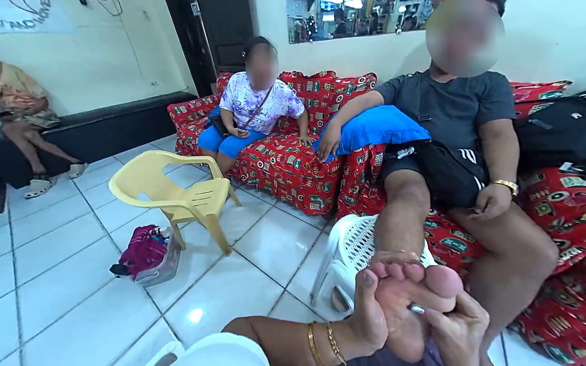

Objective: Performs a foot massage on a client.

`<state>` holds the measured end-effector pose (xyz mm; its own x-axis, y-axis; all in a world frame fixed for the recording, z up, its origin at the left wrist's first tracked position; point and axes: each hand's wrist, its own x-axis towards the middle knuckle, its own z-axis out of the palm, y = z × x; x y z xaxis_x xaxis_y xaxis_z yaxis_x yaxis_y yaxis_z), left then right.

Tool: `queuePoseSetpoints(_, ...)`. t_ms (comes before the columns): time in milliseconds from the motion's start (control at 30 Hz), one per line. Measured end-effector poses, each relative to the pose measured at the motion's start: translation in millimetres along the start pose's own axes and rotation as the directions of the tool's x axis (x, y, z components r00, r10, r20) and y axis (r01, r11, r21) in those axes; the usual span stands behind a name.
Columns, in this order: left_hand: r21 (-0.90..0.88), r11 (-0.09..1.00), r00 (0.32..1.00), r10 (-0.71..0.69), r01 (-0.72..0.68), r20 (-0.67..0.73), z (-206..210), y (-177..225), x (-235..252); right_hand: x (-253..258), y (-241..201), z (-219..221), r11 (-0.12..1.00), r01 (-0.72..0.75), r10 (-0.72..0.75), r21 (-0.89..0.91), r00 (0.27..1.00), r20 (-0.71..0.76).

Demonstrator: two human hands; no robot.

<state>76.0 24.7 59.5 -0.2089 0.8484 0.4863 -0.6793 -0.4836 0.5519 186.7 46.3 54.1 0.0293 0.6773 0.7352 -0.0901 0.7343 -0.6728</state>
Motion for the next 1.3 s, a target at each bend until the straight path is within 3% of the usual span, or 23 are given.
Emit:
queuePoseSetpoints(100, -0.04, 0.998, 0.998, -0.046, 0.044, -0.051, 5.1, -0.6, -8.7, -11.3, 25.8, -4.6, 0.99, 0.142, -0.142, 0.006, 0.99, -0.01)
queuePoseSetpoints(167, -0.029, 0.992, 0.98, -0.127, 0.124, -0.152, 20.0, 13.7, -14.3, -14.8, 8.4, 1.7, 0.997, 0.07, -0.07, 0.018, 0.998, -0.001)
queuePoseSetpoints(233, 0.0, 0.979, 0.968, -0.202, 0.204, -0.148, 18.3, 19.8, -24.1, -16.6, -17.1, 13.4, 0.998, 0.002, 0.0, 0.064, 1.0, -0.018)
queuePoseSetpoints(433, 0.073, 0.93, 0.924, -0.344, 0.359, -0.166, 4.6, 18.5, -52.6, -42.7, -8.9, 8.2, 0.996, -0.031, 0.033, 0.085, 0.999, -0.019)
queuePoseSetpoints(567, 0.162, 0.9, 0.915, -0.393, 0.404, -0.092, -2.3, 21.3, -73.4, -54.8, -20.7, 7.5, 0.998, -0.035, 0.038, 0.054, 0.998, -0.054)
queuePoseSetpoints(633, 0.24, 0.899, 0.926, -0.378, 0.365, 0.007, -6.7, 22.9, -79.8, -59.9, -26.0, 8.3, 0.997, -0.05, 0.055, 0.063, 0.996, -0.076)
queuePoseSetpoints(800, 0.419, 0.905, 0.953, -0.191, 0.077, 0.237, -24.3, 18.7, -85.7, -65.5, -45.1, 11.9, 0.997, -0.067, 0.066, -0.029, 0.997, -0.035)
queuePoseSetpoints(1000, 0.479, 0.814, 0.827, 0.004, -0.329, 0.562, -64.4, -4.5, -68.2, -59.1, -51.5, 12.0, 0.992, -0.044, 0.056, -0.115, 0.992, 0.11)
queuePoseSetpoints(1133, 0.407, 0.815, 0.793, 0.102, -0.413, 0.6, -72.6, -14.6, -31.6, -50.9, -45.5, -1.2, 0.98, -0.103, 0.143, -0.17, 0.959, 0.243)
queuePoseSetpoints(1233, 0.356, 0.855, 0.802, 0.11, -0.378, 0.586, -75.1, -15.4, -10.6, -50.0, -35.2, -24.5, 0.909, -0.227, 0.357, -0.35, 0.858, 0.37)
queuePoseSetpoints(1300, 0.3, 0.877, 0.802, 0.145, -0.375, 0.579, -73.2, -20.6, -8.2, -53.4, -16.4, -41.8, 0.844, -0.21, 0.452, -0.493, 0.774, 0.444)
